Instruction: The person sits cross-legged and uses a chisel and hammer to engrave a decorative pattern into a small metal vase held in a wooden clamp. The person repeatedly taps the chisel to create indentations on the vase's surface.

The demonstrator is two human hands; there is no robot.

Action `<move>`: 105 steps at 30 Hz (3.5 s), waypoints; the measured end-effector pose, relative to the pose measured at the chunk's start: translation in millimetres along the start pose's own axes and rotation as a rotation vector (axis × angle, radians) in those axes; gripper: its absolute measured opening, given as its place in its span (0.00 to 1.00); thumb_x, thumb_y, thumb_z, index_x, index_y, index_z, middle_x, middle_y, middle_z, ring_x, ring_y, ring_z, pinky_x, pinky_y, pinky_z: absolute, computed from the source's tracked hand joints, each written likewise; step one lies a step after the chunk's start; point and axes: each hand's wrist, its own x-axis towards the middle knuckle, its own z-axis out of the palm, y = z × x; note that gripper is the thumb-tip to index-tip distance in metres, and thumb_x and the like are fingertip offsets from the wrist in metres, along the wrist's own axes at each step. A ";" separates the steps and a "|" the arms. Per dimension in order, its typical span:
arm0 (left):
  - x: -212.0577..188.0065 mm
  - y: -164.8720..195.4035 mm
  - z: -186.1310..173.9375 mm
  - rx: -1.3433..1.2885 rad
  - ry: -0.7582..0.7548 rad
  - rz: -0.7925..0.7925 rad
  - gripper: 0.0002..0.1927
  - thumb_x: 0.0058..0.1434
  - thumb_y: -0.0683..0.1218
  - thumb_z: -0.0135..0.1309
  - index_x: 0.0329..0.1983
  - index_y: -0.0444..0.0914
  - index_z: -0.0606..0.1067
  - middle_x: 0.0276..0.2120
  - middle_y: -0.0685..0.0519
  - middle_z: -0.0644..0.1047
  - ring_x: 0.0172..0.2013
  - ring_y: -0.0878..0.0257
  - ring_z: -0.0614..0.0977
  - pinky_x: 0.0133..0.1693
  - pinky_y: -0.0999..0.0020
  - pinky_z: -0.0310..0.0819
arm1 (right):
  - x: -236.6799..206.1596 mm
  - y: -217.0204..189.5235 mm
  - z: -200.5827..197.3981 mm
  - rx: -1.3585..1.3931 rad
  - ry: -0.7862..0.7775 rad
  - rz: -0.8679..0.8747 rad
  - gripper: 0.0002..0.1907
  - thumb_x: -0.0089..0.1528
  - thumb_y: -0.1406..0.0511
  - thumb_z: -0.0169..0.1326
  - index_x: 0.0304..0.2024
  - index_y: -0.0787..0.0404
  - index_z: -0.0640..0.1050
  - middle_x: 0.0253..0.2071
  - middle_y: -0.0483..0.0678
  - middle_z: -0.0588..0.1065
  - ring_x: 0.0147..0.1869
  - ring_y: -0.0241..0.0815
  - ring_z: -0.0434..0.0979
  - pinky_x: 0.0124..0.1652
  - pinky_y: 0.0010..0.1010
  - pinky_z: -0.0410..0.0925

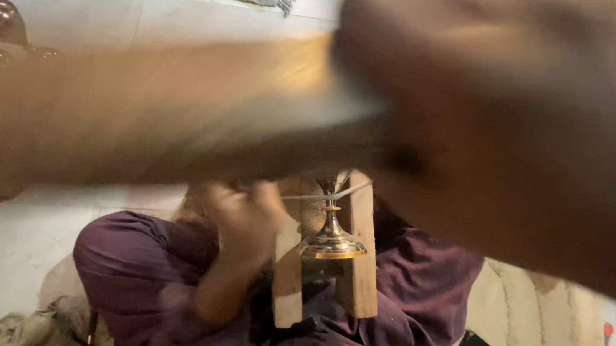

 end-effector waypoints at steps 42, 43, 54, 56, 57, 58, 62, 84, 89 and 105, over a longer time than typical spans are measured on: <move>73.2 55.2 8.2 0.217 -0.763 0.829 0.24 0.75 0.45 0.59 0.67 0.38 0.62 0.29 0.57 0.71 0.27 0.65 0.75 0.28 0.67 0.72 | -162.7 45.2 84.6 0.541 0.018 0.776 0.20 0.60 0.74 0.55 0.56 0.69 0.73 0.43 0.55 0.79 0.40 0.46 0.82 0.35 0.32 0.75; 73.0 55.3 8.3 0.190 -0.746 0.851 0.25 0.75 0.45 0.59 0.67 0.36 0.61 0.29 0.57 0.71 0.28 0.64 0.75 0.28 0.67 0.71 | -158.5 47.4 79.9 0.321 -0.008 0.632 0.21 0.60 0.75 0.55 0.57 0.70 0.74 0.43 0.57 0.78 0.40 0.48 0.82 0.37 0.34 0.75; 63.4 69.4 2.9 0.160 -0.678 0.570 0.20 0.67 0.39 0.63 0.55 0.37 0.67 0.32 0.50 0.74 0.31 0.58 0.80 0.32 0.61 0.74 | -85.2 27.9 33.2 -0.064 -0.473 0.720 0.14 0.68 0.63 0.46 0.42 0.61 0.81 0.20 0.52 0.74 0.20 0.39 0.77 0.25 0.29 0.72; 66.7 68.8 3.8 0.151 -0.709 0.589 0.20 0.66 0.40 0.63 0.56 0.37 0.68 0.31 0.51 0.75 0.31 0.58 0.80 0.32 0.62 0.74 | -84.8 25.2 33.1 0.005 -0.500 0.860 0.16 0.71 0.60 0.46 0.40 0.60 0.82 0.18 0.51 0.74 0.19 0.40 0.75 0.24 0.31 0.71; 69.1 67.9 4.6 0.141 -0.742 0.621 0.20 0.66 0.40 0.63 0.57 0.37 0.69 0.30 0.52 0.75 0.30 0.59 0.80 0.31 0.62 0.74 | -88.2 25.1 33.5 0.072 -0.460 0.899 0.16 0.71 0.60 0.46 0.39 0.61 0.82 0.19 0.52 0.74 0.19 0.42 0.75 0.23 0.33 0.70; 70.9 67.0 5.0 0.131 -0.771 0.654 0.20 0.66 0.40 0.63 0.58 0.37 0.70 0.29 0.53 0.75 0.29 0.60 0.80 0.30 0.63 0.74 | -93.4 26.0 34.5 0.138 -0.417 0.935 0.16 0.72 0.60 0.47 0.39 0.62 0.81 0.19 0.54 0.73 0.20 0.43 0.74 0.22 0.35 0.70; 74.8 64.8 1.7 0.138 -0.806 0.748 0.18 0.68 0.40 0.60 0.58 0.39 0.70 0.34 0.53 0.78 0.34 0.59 0.81 0.35 0.62 0.77 | -128.1 28.3 48.7 0.392 -0.202 1.058 0.13 0.72 0.61 0.51 0.41 0.65 0.80 0.23 0.56 0.73 0.22 0.46 0.75 0.22 0.38 0.69; -11.1 27.0 15.2 -0.097 -0.117 0.127 0.13 0.70 0.38 0.58 0.44 0.32 0.64 0.41 0.48 0.78 0.36 0.67 0.81 0.38 0.76 0.81 | -8.1 41.7 13.8 -0.354 -0.073 -0.172 0.22 0.54 0.66 0.67 0.48 0.64 0.74 0.32 0.50 0.72 0.34 0.44 0.74 0.36 0.36 0.68; -8.6 25.4 14.6 0.427 -0.078 0.075 0.19 0.64 0.44 0.66 0.35 0.33 0.66 0.31 0.46 0.74 0.25 0.59 0.73 0.27 0.70 0.66 | -6.7 38.0 6.5 -0.359 -0.098 -0.194 0.20 0.56 0.65 0.67 0.47 0.62 0.75 0.31 0.49 0.72 0.33 0.43 0.74 0.36 0.35 0.68; 49.6 61.4 9.2 0.210 -0.600 0.520 0.13 0.70 0.40 0.59 0.54 0.35 0.69 0.32 0.50 0.76 0.31 0.57 0.80 0.31 0.61 0.76 | -88.2 69.5 35.8 -0.435 -0.088 0.135 0.19 0.52 0.66 0.70 0.41 0.56 0.75 0.28 0.46 0.71 0.33 0.43 0.74 0.35 0.35 0.68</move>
